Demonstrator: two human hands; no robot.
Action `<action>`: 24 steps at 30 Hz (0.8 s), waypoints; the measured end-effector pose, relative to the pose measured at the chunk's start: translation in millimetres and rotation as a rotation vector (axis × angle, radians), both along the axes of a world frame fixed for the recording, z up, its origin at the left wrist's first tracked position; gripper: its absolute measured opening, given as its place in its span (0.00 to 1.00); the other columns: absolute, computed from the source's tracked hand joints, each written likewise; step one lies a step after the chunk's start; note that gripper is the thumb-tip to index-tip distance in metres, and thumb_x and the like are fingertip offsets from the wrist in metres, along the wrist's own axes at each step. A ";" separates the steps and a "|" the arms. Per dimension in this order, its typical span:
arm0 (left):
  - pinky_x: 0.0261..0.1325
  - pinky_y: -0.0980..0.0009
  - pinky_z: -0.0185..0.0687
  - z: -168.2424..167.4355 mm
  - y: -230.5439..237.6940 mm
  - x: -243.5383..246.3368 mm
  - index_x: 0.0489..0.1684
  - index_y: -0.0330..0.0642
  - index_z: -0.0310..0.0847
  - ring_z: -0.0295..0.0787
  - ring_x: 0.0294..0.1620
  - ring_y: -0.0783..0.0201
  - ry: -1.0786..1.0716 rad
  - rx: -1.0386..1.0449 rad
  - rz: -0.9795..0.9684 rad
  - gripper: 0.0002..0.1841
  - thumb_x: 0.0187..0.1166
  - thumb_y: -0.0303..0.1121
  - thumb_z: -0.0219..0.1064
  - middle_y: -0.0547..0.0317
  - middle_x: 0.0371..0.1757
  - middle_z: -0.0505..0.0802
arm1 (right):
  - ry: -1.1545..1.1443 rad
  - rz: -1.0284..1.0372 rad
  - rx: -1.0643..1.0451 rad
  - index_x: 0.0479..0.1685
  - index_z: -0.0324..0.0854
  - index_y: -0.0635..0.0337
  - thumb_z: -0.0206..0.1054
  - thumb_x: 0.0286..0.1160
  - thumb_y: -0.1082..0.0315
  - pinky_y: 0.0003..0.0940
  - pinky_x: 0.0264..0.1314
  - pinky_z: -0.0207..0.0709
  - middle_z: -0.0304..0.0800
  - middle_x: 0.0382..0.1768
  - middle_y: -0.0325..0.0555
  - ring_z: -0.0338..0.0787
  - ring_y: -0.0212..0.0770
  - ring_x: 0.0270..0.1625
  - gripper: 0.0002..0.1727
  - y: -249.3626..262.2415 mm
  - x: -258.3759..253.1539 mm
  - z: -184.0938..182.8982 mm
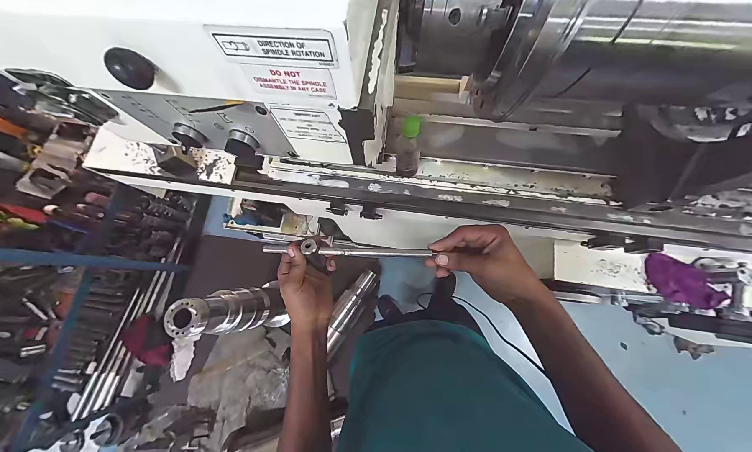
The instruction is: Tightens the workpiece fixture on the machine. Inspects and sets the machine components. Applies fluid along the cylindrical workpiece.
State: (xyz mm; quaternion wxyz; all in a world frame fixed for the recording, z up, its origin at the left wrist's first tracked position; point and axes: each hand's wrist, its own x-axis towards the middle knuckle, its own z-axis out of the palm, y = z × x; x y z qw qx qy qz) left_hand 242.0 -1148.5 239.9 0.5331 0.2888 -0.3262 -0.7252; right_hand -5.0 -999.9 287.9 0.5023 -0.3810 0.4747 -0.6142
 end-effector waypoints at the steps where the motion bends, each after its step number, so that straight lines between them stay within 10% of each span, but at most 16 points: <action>1: 0.35 0.70 0.89 -1.4 -0.3 0.5 0.51 0.46 0.84 0.90 0.33 0.65 0.015 -0.004 -0.001 0.20 0.95 0.41 0.44 0.54 0.45 0.94 | 0.038 -0.015 -0.007 0.47 0.91 0.66 0.74 0.69 0.81 0.31 0.41 0.93 0.97 0.38 0.50 0.96 0.38 0.35 0.09 -0.2 0.2 1.5; 13: 0.41 0.66 0.90 -7.5 1.3 -1.1 0.49 0.50 0.87 0.93 0.40 0.62 0.109 -0.141 -0.003 0.13 0.89 0.43 0.58 0.54 0.48 0.95 | 0.492 -0.186 0.087 0.45 0.83 0.58 0.62 0.76 0.71 0.21 0.29 0.80 0.85 0.27 0.33 0.83 0.25 0.26 0.06 -7.9 14.2 5.3; 24: 0.33 0.68 0.88 -5.4 -12.4 -8.7 0.49 0.40 0.76 0.87 0.28 0.62 -0.082 0.217 0.138 0.19 0.96 0.39 0.40 0.51 0.37 0.89 | 0.419 -0.350 0.237 0.45 0.81 0.61 0.64 0.82 0.66 0.28 0.32 0.85 0.85 0.31 0.40 0.85 0.31 0.27 0.07 -8.3 13.3 -10.6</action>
